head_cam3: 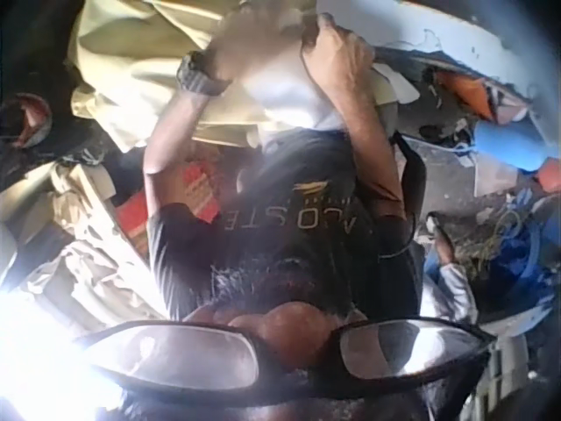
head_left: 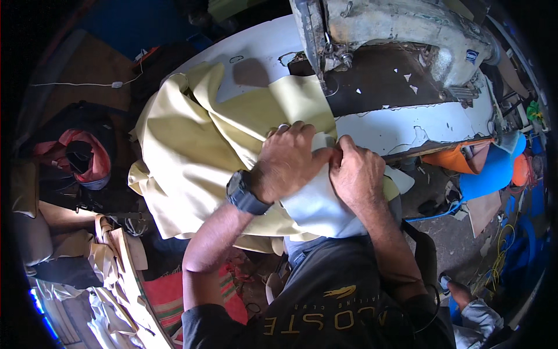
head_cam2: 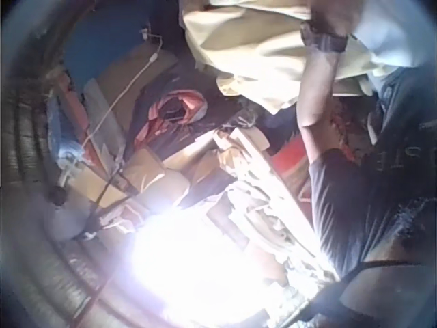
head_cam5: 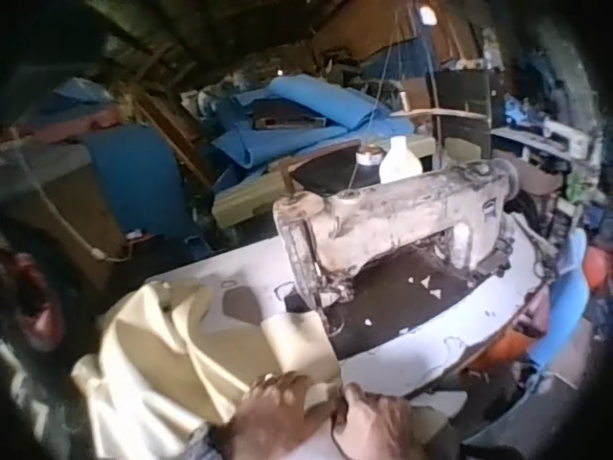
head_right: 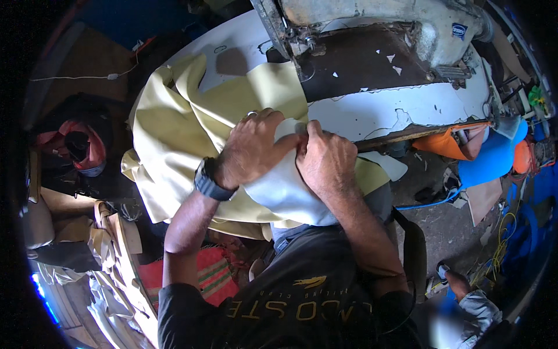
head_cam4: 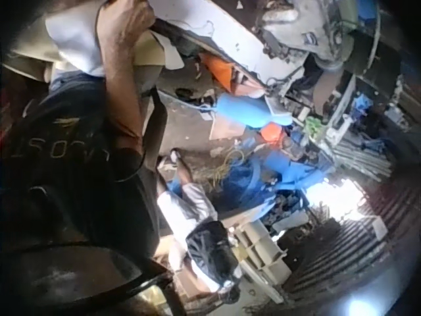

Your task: Cutting and preparing yellow fabric pieces using scissors at a sewing station.

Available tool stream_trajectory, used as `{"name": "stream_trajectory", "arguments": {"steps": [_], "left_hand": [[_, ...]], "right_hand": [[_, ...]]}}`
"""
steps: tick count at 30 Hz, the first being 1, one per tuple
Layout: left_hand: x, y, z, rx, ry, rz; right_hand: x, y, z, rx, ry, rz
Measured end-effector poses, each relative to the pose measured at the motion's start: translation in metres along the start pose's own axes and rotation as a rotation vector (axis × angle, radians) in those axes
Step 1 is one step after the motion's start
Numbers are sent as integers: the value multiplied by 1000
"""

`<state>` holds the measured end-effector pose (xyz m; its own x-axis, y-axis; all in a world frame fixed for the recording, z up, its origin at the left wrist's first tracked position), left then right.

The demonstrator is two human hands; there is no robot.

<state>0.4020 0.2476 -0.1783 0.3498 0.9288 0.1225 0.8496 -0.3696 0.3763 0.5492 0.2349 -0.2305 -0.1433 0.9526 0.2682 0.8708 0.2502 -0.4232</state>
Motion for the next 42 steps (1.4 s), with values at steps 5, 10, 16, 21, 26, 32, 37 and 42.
{"name": "stream_trajectory", "arguments": {"steps": [5,10,16,21,26,32,37,42], "left_hand": [[9,-22,13,-51,-187,-47],[4,-23,15,-57,-168,-83],[8,-26,16,-59,-164,-90],[-11,-7,-2,-121,21,-19],[-75,11,-18,-215,108,-259],[-108,-2,0,-996,374,-648],[-51,-45,-29,-483,405,-368],[31,-64,-40,-197,226,-164]], "right_hand": [[-3,2,-1,-34,-36,58],[-9,4,2,31,18,36],[-14,3,1,48,156,-152],[-14,5,-11,-84,54,-211],[-9,4,-20,-188,34,-340],[-6,6,-23,-190,29,-404],[-7,-3,-22,-145,61,-411],[-13,-6,-18,-73,73,-362]]}}
Point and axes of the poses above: each hand's wrist, its own x-axis towards the middle knuckle, its own z-axis out of the palm, y = z × x, the point moved 4 cm from there along x, towards the middle knuckle, and after that the axes turned 7 degrees about -x, right-handed, at the moved point
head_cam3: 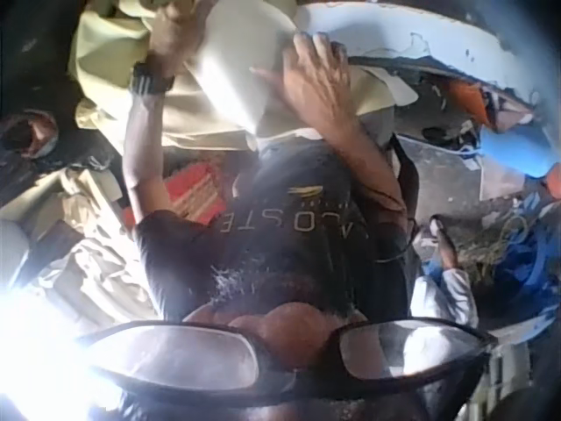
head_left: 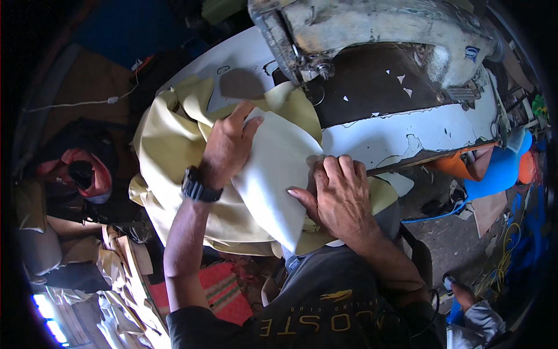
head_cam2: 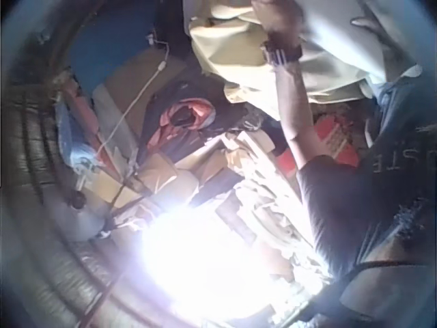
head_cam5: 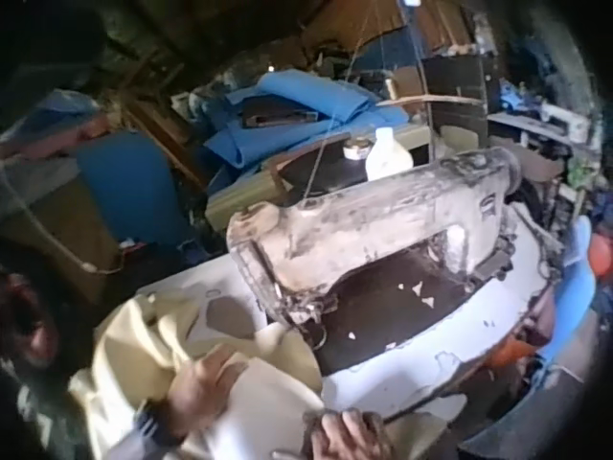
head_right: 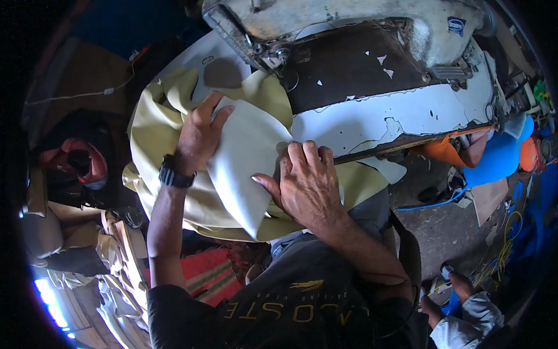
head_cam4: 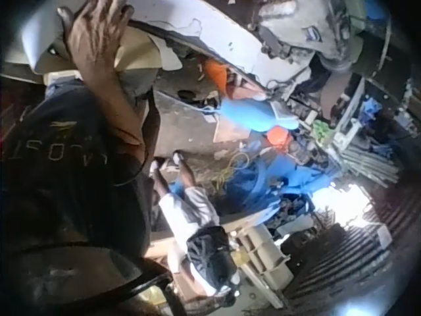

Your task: Cutting and preparing yellow fabric pieces using scissors at a sewing station.

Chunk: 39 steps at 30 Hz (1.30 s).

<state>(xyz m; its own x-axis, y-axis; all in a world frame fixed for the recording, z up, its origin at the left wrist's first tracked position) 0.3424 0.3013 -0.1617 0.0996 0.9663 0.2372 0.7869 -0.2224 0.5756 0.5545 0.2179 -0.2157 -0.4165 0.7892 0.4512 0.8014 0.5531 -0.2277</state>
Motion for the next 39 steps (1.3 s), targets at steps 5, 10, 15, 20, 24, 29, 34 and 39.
{"name": "stream_trajectory", "arguments": {"steps": [5,10,15,20,24,29,34,39], "left_hand": [[15,-10,15,367,-272,-2],[-18,-28,13,319,-270,-62],[-43,-32,4,347,-272,-126],[-40,-31,-2,275,-214,-82],[-30,-27,-9,275,-229,-82],[15,-14,-5,23,-348,43],[16,-20,5,154,-402,217],[-28,-46,-9,290,-417,53]], "right_hand": [[-8,7,0,7,-19,-33],[-14,17,3,7,-124,-119],[-16,6,8,5,-159,-231],[-13,0,11,45,-106,-211],[-15,-5,9,-3,-94,-205],[-16,-12,9,-57,-138,-186],[-16,-10,5,-33,-116,-162],[-14,-8,8,-33,-148,-202]]}}
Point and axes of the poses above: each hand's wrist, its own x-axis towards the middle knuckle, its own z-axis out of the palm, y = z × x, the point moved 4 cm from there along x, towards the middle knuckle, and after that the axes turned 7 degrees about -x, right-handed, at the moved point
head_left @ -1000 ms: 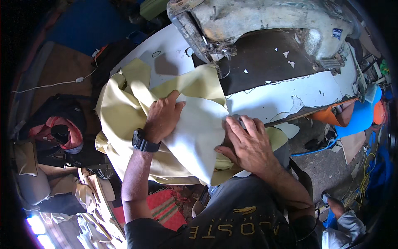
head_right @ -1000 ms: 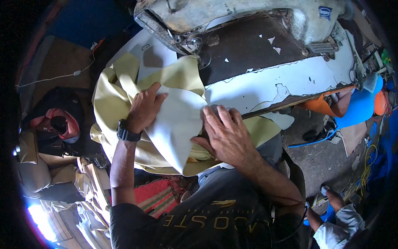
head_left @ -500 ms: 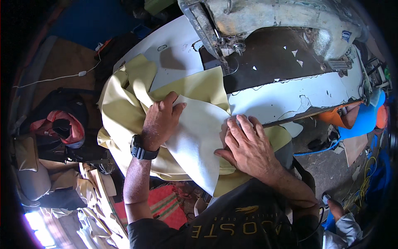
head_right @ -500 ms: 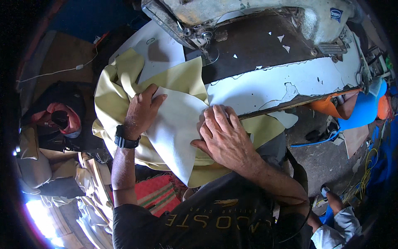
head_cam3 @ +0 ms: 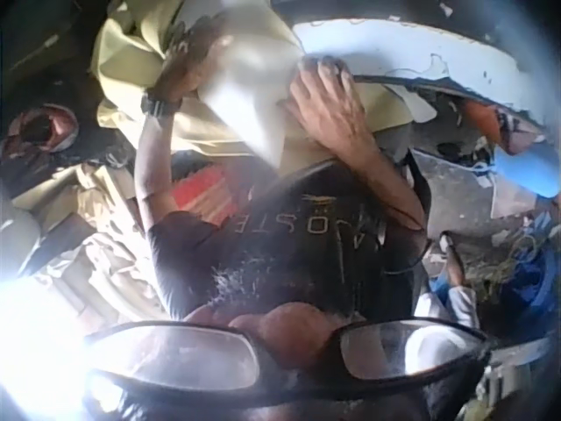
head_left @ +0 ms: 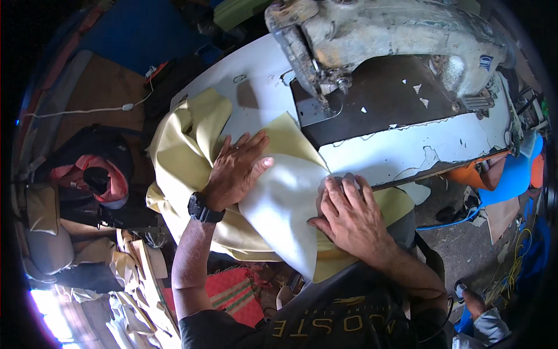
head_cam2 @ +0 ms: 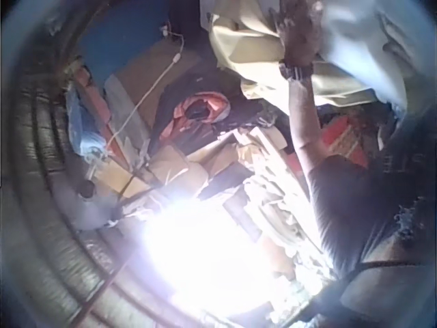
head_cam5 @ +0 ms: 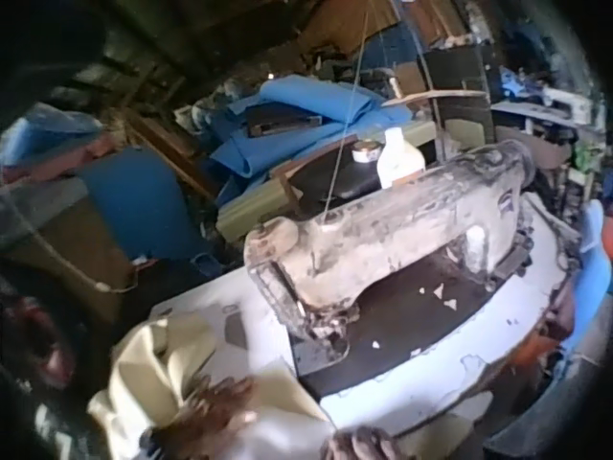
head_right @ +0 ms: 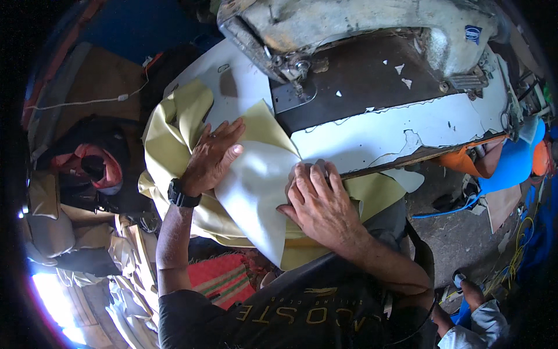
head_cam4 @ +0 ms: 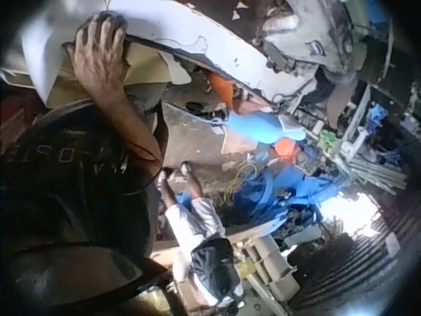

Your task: Cutting and preparing yellow fabric pieces using scissors at a sewing station.

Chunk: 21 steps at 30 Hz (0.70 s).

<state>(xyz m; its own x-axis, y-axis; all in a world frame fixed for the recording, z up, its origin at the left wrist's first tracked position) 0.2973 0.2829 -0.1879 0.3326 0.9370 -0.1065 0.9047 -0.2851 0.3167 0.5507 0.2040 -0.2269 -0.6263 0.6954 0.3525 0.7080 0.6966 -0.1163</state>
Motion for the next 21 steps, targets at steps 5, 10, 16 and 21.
{"name": "stream_trajectory", "arguments": {"steps": [5,10,16,21], "left_hand": [[0,-1,11,143,62,-23],[6,8,5,190,130,39],[6,11,6,244,191,91],[2,6,11,197,249,87]], "right_hand": [[1,0,2,-49,-34,-49],[8,4,2,-108,-20,-155],[26,18,7,34,-21,-363],[36,24,6,122,-35,-347]]}}
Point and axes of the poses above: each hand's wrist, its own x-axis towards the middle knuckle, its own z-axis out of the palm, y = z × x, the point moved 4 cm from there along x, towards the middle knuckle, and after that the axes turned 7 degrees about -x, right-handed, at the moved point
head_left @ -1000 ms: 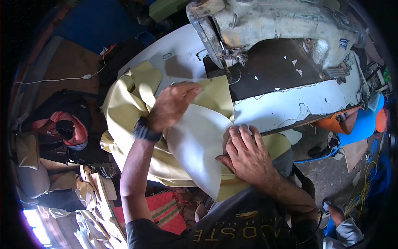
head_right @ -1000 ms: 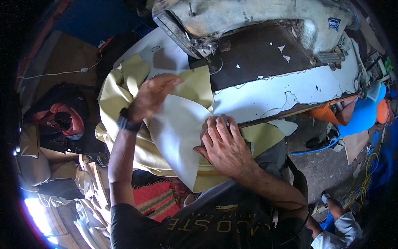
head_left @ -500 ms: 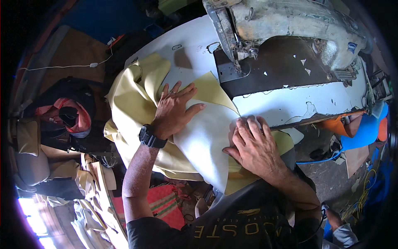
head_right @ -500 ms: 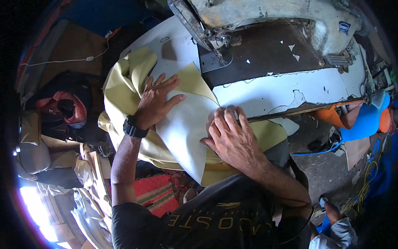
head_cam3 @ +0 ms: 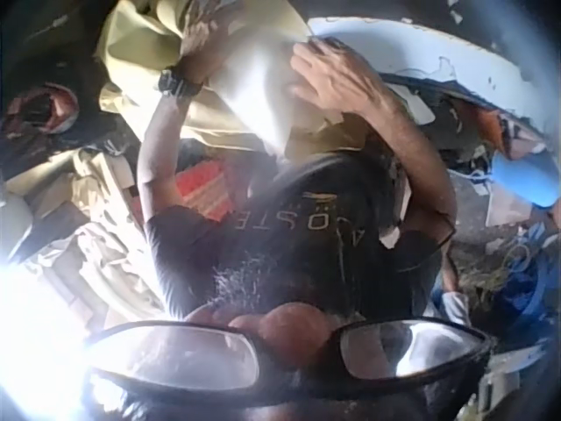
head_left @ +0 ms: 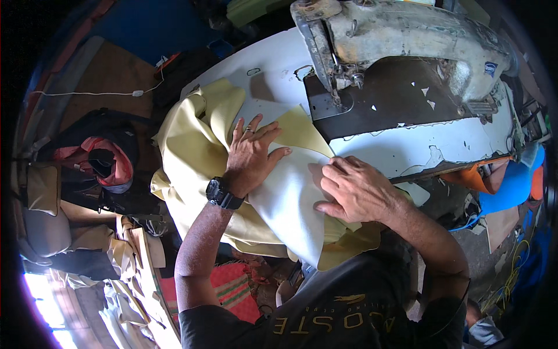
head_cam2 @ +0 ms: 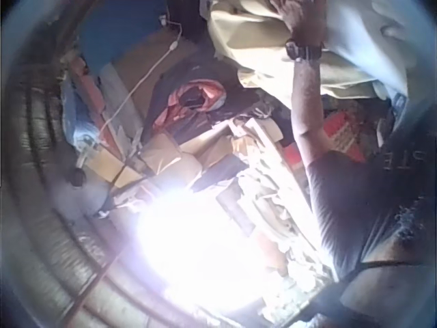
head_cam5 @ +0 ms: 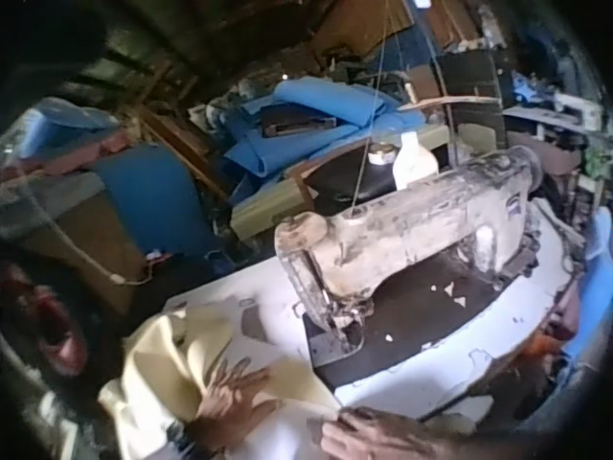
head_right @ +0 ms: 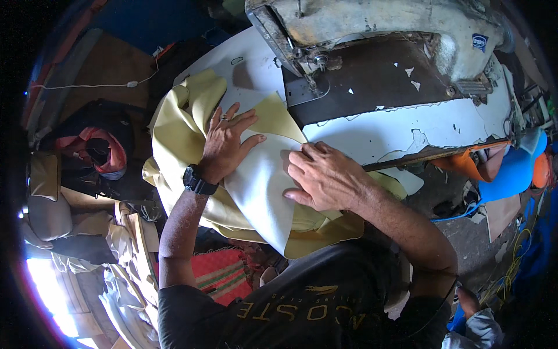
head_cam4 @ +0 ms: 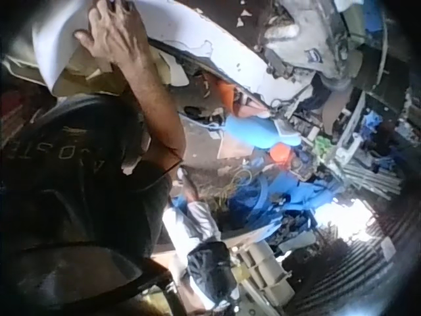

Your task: Cutting and preparing yellow fabric pieces using scissors at a sewing station.

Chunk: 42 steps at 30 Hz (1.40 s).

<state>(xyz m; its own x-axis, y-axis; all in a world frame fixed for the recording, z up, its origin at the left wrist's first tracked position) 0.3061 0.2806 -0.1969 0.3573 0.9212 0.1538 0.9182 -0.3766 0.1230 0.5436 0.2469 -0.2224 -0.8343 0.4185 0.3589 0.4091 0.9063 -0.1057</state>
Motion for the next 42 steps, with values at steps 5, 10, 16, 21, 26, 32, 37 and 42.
{"name": "stream_trajectory", "arguments": {"steps": [5,10,16,21,26,32,37,42], "left_hand": [[-1,-1,2,-3,77,-39],[-14,5,-15,-127,364,-96],[-17,10,-19,-24,193,-26],[-13,8,-24,-58,14,-62],[-16,-3,-19,-372,-148,-429],[-21,15,-23,60,72,-255],[-22,13,-13,-222,-94,-442],[-25,21,-12,-37,1,-388]], "right_hand": [[6,-4,6,-46,87,22],[6,-5,13,-76,71,47],[6,-9,12,-114,132,48],[7,-13,15,-168,77,97],[5,-11,15,-172,86,90],[6,-11,15,-242,83,78],[5,-13,16,-290,37,65],[4,-13,14,-352,32,48]]}}
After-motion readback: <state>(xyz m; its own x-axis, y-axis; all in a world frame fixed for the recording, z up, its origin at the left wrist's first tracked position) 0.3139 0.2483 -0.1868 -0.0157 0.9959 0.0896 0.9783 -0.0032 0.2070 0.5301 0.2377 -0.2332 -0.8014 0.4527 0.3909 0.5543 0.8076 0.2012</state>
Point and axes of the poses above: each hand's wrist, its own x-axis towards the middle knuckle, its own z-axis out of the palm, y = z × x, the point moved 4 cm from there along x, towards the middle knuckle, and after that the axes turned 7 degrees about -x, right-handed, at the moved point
